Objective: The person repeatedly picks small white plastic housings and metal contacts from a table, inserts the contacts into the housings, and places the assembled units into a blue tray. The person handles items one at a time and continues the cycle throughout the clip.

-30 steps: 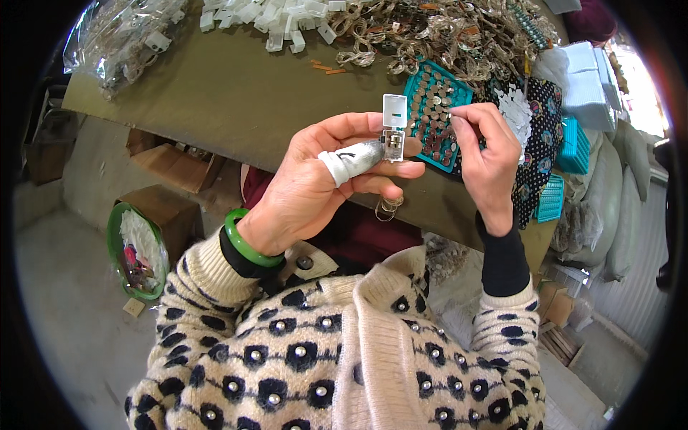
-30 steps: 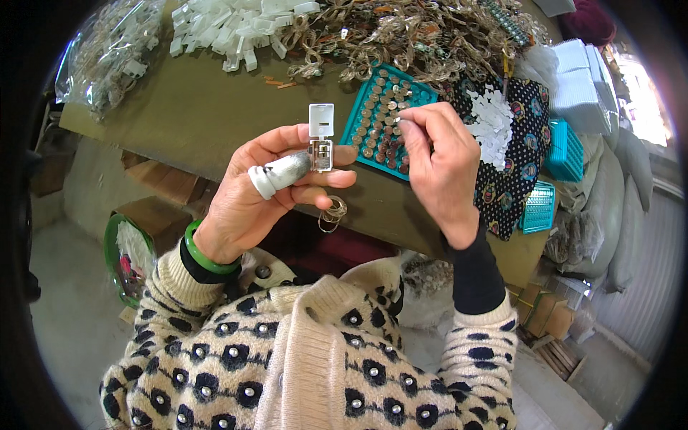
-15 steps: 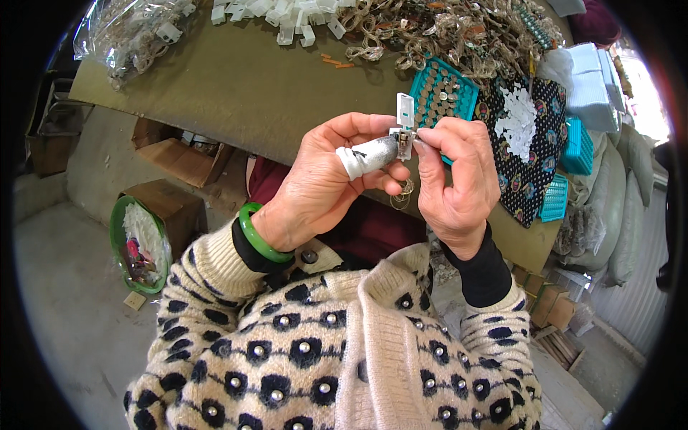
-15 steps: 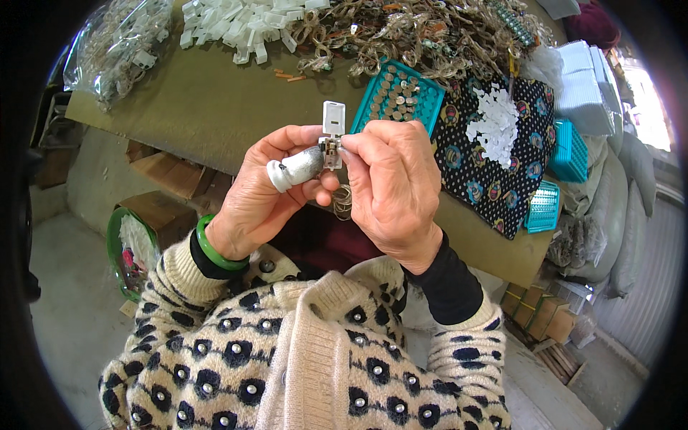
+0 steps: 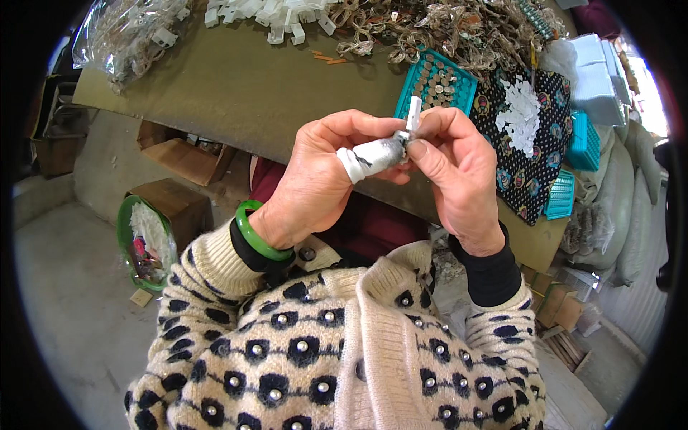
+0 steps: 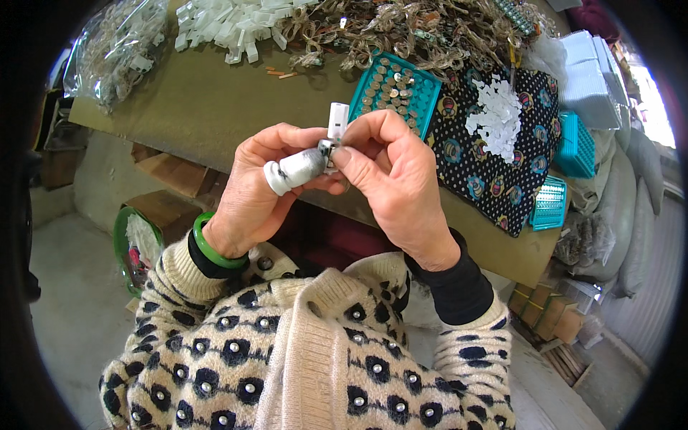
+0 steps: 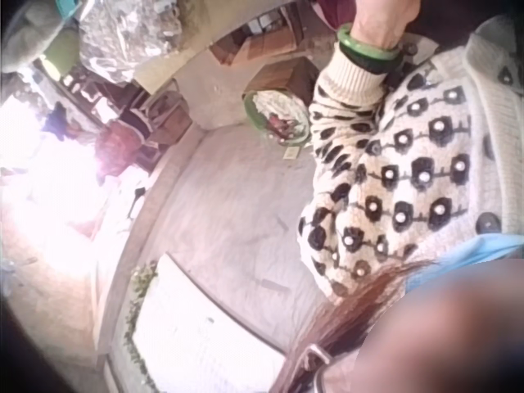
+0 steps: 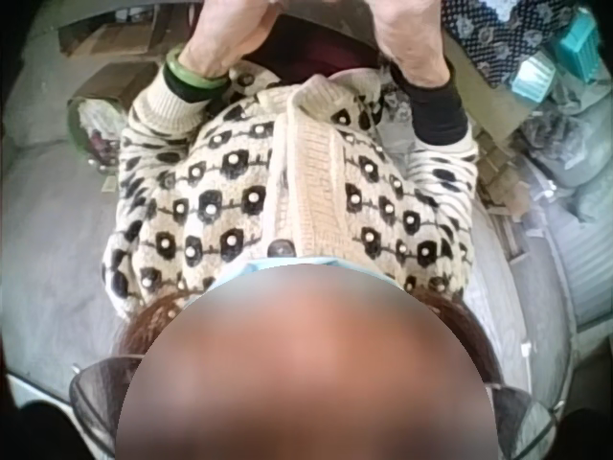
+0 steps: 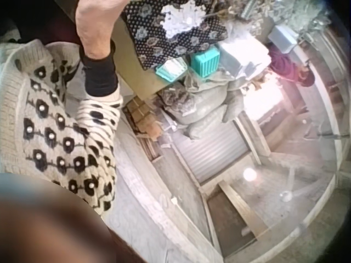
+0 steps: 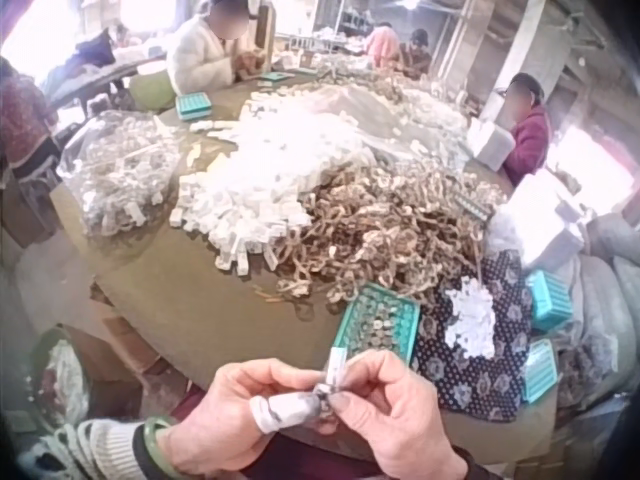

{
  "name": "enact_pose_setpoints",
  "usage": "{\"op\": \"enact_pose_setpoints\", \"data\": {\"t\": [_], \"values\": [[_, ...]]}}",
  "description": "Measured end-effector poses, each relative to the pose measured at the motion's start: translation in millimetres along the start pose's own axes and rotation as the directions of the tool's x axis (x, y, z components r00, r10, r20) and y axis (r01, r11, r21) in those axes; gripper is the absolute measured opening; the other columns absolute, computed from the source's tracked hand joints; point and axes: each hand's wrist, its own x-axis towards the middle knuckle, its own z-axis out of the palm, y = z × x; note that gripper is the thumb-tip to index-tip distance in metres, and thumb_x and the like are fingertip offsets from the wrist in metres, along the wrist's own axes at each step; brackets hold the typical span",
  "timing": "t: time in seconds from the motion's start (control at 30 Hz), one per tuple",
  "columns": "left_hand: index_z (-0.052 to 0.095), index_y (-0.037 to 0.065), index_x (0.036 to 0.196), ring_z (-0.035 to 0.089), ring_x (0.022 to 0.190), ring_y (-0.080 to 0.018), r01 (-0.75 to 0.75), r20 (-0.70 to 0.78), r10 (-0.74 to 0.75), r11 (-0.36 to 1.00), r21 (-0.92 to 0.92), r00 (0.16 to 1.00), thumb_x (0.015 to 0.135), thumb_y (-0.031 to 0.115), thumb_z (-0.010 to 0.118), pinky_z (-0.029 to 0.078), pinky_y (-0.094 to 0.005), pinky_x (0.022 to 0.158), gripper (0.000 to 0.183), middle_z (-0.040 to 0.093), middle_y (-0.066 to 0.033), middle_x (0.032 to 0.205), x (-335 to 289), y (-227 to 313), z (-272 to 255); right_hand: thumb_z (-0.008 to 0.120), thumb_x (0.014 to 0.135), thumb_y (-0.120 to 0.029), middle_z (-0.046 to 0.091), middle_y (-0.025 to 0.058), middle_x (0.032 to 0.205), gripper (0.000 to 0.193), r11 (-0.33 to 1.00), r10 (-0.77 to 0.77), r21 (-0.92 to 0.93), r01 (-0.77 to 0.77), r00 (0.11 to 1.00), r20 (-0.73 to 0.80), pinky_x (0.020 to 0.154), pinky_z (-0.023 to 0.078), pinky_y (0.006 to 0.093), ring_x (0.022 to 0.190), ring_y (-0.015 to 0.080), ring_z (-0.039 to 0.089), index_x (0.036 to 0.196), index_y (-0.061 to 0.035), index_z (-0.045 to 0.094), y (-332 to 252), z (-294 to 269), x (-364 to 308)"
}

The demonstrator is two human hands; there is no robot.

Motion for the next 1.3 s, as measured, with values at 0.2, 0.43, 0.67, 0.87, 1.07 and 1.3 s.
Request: {"op": "enact_pose_setpoints", "data": {"t": [0.2,0.43,0.67,0.87,1.07,1.3], "values": [[0.069,-0.002,0.108,0.070,0.083,-0.0181,-0.032,0.080,0.024,0.995,0.096,0.997,0.089,0.000,0.067,0.060,-0.0299,0.075,0.019,0.071,-0.0113,0.096,-1.9,10.4,4.2,0.064,0.093,-0.002,0.059,0.0082,0.110,0.028,0.985,0.009,0.170,-0.027,0.994,0.108,0.087,0.052,0.0262,0.101,0.0112,0.058,0.117,-0.0003,0.050,-1.2,-6.1,-3.5],[0.062,0.001,0.106,0.071,0.093,-0.0299,-0.054,0.097,0.041,0.990,0.132,0.994,0.093,0.007,0.062,0.062,-0.0382,0.074,0.014,0.068,-0.0178,0.105,0.5,3.4,4.9,0.063,0.094,-0.004,0.061,0.0095,0.115,0.046,0.998,-0.006,0.060,-0.001,0.994,0.110,0.085,0.052,0.0259,0.099,0.0113,0.059,0.136,0.0022,0.045,-5.0,-1.1,-2.0],[0.060,-0.001,0.110,0.071,0.092,-0.0282,0.035,0.080,-0.025,0.992,-0.124,0.996,0.095,0.007,0.062,0.062,-0.0348,0.074,0.018,0.067,-0.0174,0.106,-1.5,3.3,3.4,0.062,0.095,-0.004,0.068,0.0136,0.108,0.021,0.955,-0.243,-0.179,0.237,0.970,-0.013,0.085,0.054,0.0284,0.094,0.0157,0.066,0.114,0.0036,0.063,-1.8,-4.9,5.1],[0.059,0.002,0.114,0.070,0.096,-0.0289,0.058,0.110,-0.038,0.982,-0.179,0.993,0.094,0.012,0.063,0.061,-0.0348,0.073,0.023,0.068,-0.0167,0.105,-4.2,9.2,-2.2,0.064,0.092,0.002,0.070,0.0134,0.099,0.016,0.837,-0.401,-0.416,0.356,0.916,-0.023,0.082,0.054,0.0261,0.090,0.0157,0.067,0.107,0.0037,0.064,-0.8,10.3,3.9],[0.061,-0.002,0.108,0.071,0.087,-0.0241,0.012,0.092,0.003,0.985,-0.169,0.996,0.093,0.003,0.062,0.061,-0.0317,0.069,0.016,0.069,-0.0143,0.100,-7.9,11.8,-1.6,0.064,0.090,0.004,0.070,0.0137,0.094,0.015,0.709,-0.500,-0.590,0.387,0.865,-0.034,0.074,0.055,0.0258,0.082,0.0170,0.068,0.105,0.0031,0.063,-1.8,23.6,0.4],[0.061,-0.001,0.108,0.069,0.085,-0.0194,-0.099,-0.001,0.099,0.988,-0.117,0.995,0.091,0.006,0.067,0.059,-0.0311,0.075,0.020,0.069,-0.0121,0.102,-9.4,4.4,-4.4,0.067,0.080,0.009,0.067,0.0132,0.091,0.021,0.499,-0.684,-0.611,0.614,0.712,0.157,0.067,0.053,0.0299,0.079,0.0237,0.066,0.098,-0.0008,0.066,10.9,30.5,12.8]]}}
